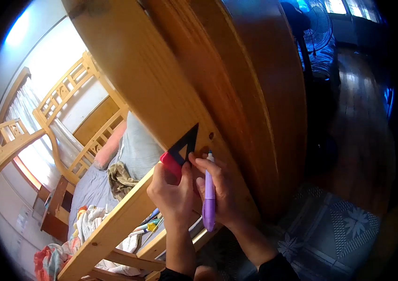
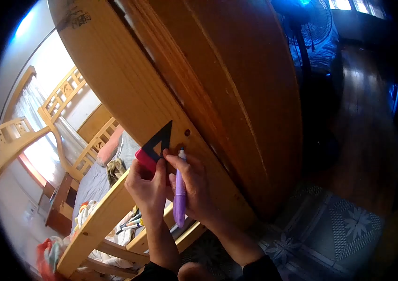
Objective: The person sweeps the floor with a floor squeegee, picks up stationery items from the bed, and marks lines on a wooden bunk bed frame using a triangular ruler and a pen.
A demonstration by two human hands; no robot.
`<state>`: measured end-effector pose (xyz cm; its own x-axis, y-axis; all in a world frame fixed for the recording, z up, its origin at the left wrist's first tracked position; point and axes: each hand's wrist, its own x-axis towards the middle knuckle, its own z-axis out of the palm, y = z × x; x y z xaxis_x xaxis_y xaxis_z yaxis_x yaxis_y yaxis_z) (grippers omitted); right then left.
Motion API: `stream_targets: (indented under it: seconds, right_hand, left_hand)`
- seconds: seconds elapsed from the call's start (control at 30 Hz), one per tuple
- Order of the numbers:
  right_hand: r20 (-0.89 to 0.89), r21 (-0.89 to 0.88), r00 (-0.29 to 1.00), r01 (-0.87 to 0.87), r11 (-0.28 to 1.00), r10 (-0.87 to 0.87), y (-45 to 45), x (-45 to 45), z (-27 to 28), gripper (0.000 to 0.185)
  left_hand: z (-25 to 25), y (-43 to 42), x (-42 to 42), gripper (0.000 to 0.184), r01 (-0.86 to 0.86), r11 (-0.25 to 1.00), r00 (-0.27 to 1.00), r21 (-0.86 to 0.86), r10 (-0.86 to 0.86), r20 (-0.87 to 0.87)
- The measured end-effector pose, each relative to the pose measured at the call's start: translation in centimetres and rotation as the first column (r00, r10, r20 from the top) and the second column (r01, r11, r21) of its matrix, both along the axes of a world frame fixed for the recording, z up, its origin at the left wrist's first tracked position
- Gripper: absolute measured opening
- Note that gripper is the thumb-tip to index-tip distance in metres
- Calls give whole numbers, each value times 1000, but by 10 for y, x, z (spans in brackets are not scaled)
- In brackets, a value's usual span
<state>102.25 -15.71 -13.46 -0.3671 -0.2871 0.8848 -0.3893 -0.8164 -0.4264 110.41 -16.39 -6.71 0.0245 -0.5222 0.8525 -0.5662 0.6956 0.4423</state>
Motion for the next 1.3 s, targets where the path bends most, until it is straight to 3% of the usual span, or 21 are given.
stream_targets:
  seconds: [0.2, 0.27, 0.43, 0.5, 0.57, 0.67, 0.8, 0.87, 1.13, 1.3]
  right_hand:
    - [12, -40, 1000, -12, 999, 12, 0, -1, 1, 41]
    - [31, -35, 999, -20, 999, 21, 2, 0, 2, 42]
    - [102, -52, 988, -110, 993, 115, -5, 5, -3, 44]
    - [88, -59, 995, -51, 997, 56, -6, 6, -4, 46]
    - [101, -59, 992, -67, 996, 72, -4, 5, -2, 47]
    - [120, -68, 988, -92, 993, 99, -7, 9, -5, 49]
    - [102, -65, 992, -72, 995, 79, -7, 6, -5, 50]
    - [99, -68, 992, -75, 995, 81, -6, 4, -4, 50]
    - [113, -93, 988, -94, 991, 105, -8, -2, -2, 47]
    - [211, -237, 845, -443, 865, 491, -6, -10, 16, 41]
  left_hand:
    - [-2, -2, 2, 15, -13, 997, 1000, 76, 13, -2]
    - [-2, -5, 3, 15, 81, 996, 996, 25, -81, -36]
    - [-8, -17, 12, 18, 94, 995, 995, -25, -94, 12]
    - [-7, -16, 9, 20, 92, 996, 996, -20, -91, 20]
    - [-3, -11, 3, 16, 192, 980, 981, -55, -192, 5]
    - [-3, -11, 7, 15, 143, 989, 990, 30, -143, 18]
    - [-5, -16, 9, 14, 187, 982, 982, -16, -187, 28]
    - [-5, -13, 8, 18, 187, 980, 981, 64, -184, -55]
    - [-3, -13, 3, 18, 166, 985, 986, -42, -167, -22]
    - [-4, -12, 8, 18, 54, 999, 998, 6, -54, 13]
